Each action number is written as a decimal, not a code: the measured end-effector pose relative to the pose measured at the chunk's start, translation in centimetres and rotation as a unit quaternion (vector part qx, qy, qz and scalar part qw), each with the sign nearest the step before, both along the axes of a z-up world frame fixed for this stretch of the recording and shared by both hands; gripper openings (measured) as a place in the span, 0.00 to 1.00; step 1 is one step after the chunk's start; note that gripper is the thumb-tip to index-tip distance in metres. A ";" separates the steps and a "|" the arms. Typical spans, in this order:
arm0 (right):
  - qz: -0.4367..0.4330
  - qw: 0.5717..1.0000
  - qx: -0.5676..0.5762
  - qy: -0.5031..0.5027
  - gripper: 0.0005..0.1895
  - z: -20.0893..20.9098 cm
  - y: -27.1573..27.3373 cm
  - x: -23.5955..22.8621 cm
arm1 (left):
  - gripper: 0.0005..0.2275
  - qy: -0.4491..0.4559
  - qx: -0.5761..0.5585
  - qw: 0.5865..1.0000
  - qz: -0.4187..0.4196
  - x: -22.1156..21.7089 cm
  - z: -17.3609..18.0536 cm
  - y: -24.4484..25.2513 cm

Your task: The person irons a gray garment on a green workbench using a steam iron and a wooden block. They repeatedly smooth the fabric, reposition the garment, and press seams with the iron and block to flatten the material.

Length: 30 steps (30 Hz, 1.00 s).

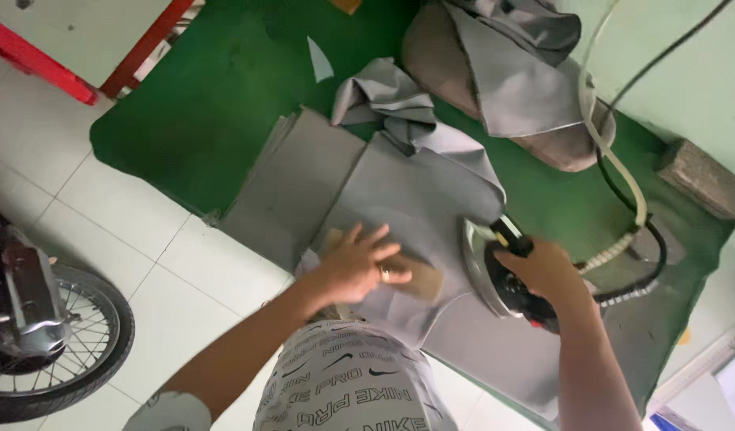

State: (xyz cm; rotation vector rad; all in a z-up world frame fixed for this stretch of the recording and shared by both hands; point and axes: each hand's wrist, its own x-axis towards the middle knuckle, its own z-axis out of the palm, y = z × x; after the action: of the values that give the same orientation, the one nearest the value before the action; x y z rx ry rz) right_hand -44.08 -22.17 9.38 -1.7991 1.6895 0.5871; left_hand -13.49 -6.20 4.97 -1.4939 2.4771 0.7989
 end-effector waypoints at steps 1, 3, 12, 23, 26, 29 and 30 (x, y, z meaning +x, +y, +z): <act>-0.004 1.000 0.000 0.000 0.36 -0.9 0.2 -1.9 | 0.25 0.000 0.000 1.000 -0.004 0.5 0.9 -1.3; -0.044 0.999 0.006 0.023 0.36 -2.8 0.7 -5.7 | 0.25 -0.050 -0.069 0.996 0.024 1.4 2.9 -3.9; -0.288 0.957 -0.021 0.004 0.35 0.5 5.0 -12.8 | 0.27 -0.078 -0.052 0.995 0.046 2.2 -3.7 -13.1; -0.293 0.955 -0.052 -0.006 0.35 -0.6 4.4 -14.6 | 0.28 -0.007 -0.045 0.997 -0.055 -8.6 -3.5 -16.1; -0.318 0.947 -0.053 -0.004 0.30 -0.2 4.2 -14.5 | 0.28 -0.022 0.022 0.999 -0.044 -8.1 -0.2 -16.1; -0.330 0.942 -0.055 -0.012 0.30 1.0 4.4 -13.8 | 0.28 -0.085 -0.011 0.996 -0.025 -4.3 0.2 -15.5; -0.331 0.942 -0.057 -0.016 0.31 1.4 4.4 -13.5 | 0.27 -0.104 -0.062 0.993 -0.009 -2.6 -0.4 -15.2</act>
State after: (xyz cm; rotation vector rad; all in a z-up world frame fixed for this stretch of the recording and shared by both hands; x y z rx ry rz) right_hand -57.62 -17.73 10.81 -1.1729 2.1777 0.1636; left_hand -16.06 -21.35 4.55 -1.5075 2.4177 0.4648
